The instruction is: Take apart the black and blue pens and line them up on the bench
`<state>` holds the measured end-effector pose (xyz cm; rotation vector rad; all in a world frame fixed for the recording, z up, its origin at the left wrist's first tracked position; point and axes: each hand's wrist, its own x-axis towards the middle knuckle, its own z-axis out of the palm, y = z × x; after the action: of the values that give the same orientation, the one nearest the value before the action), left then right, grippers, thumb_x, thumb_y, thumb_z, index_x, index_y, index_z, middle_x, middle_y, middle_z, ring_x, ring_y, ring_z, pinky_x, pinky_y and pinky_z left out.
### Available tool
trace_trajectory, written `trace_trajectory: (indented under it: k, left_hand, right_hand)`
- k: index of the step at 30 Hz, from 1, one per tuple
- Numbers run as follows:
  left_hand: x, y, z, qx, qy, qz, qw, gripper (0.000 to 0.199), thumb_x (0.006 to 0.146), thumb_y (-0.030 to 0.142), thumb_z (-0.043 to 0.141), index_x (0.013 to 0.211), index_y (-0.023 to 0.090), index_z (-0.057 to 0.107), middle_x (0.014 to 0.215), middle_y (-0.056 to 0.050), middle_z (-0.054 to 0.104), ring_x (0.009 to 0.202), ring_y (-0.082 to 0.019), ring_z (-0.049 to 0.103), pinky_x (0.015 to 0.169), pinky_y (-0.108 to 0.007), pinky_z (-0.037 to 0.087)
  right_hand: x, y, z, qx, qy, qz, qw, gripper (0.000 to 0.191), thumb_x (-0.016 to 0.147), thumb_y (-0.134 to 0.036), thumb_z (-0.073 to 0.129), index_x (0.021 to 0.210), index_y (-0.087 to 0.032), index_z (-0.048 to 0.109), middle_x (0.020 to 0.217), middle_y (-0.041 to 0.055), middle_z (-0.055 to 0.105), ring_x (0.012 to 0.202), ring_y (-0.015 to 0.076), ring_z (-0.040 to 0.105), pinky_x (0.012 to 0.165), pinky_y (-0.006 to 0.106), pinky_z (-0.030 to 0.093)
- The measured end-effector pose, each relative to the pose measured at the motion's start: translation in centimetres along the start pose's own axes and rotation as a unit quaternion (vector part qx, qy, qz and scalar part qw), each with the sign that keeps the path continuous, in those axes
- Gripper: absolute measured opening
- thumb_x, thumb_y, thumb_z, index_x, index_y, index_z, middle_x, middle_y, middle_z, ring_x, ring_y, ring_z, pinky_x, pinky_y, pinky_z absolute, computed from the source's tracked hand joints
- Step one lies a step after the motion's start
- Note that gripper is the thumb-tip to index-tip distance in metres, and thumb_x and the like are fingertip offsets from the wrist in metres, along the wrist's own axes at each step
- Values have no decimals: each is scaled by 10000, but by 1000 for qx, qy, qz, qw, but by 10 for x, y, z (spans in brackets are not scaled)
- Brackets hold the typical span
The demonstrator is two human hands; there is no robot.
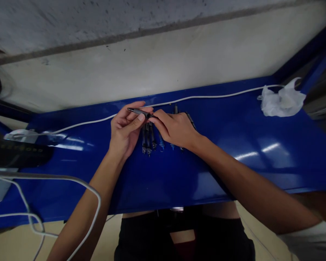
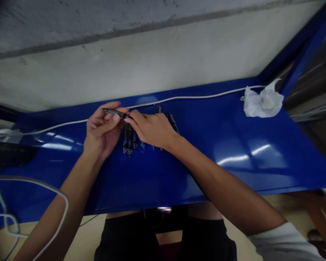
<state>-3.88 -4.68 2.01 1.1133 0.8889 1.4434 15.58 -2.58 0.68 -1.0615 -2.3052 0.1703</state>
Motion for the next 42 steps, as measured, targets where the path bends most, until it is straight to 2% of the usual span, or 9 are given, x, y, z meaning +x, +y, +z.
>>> trace_trajectory:
  k: [7,9,13,15,25,31,34,38,42]
  left_hand:
    - [3,-7,-1,24,30,5,999,247,871,425,985,968,249,843,847,-4,773,717,-120,698,769,-270,623]
    - [2,-6,1,19,22,1,1000,271,872,442,982,1026,263,848,894,-6,783,754,-129,718,786,-272,629]
    - [-1,0,4,5,7,-9,1000,485,795,312,1033,1225,288,810,1204,-53,840,1086,-230,811,974,-342,648]
    - [-2,1,4,3,9,-2,1000,496,781,265,1034,1219,275,802,1177,-54,851,1126,-244,815,1002,-357,648]
    - [5,-10,1,24,48,24,998,330,782,366,1050,993,241,830,885,1,786,753,-115,725,750,-233,621]
    - [5,-10,1,56,54,48,996,299,813,447,1025,892,233,832,764,31,676,650,-76,628,642,-194,544]
    - [3,-6,2,38,15,19,999,295,839,432,1009,1009,249,852,846,8,724,719,-99,668,707,-212,585]
    - [1,-4,2,8,-14,11,1000,424,789,321,1037,1155,270,829,1185,-48,830,999,-185,780,902,-283,654]
    - [2,-5,0,7,-10,23,1000,384,824,288,1014,1144,241,807,1101,-49,851,940,-179,798,919,-309,661]
  right_hand:
    - [0,-1,0,-9,-8,-8,1000,606,1234,-540,232,1213,-168,710,862,63,782,737,180,674,648,318,322]
    - [0,-2,0,-12,-8,-9,1000,596,1232,-531,246,1218,-166,717,874,65,789,738,181,674,651,322,316]
    - [0,-2,2,-2,-2,-12,1000,530,1227,-489,290,1306,-166,703,967,76,823,765,180,691,664,322,330]
    - [0,-2,2,1,-3,-10,1000,521,1225,-488,293,1295,-166,696,960,76,824,763,181,693,668,324,336]
    - [0,-3,3,-22,6,-16,1000,541,1218,-500,306,1194,-159,725,838,57,796,667,165,623,630,346,234]
    - [-1,-6,3,-22,8,-28,999,514,1211,-485,333,1190,-177,744,816,42,785,660,161,610,623,349,233]
    - [-1,-4,2,-19,13,-30,999,506,1209,-483,331,1189,-181,736,807,36,775,664,159,612,624,341,253]
    - [0,0,1,-11,18,-14,1000,475,1203,-460,353,1272,-175,726,811,33,773,680,160,626,624,330,268]
    - [-1,0,1,-6,17,-7,1000,502,1212,-475,340,1321,-176,729,831,32,781,697,160,639,619,330,264]
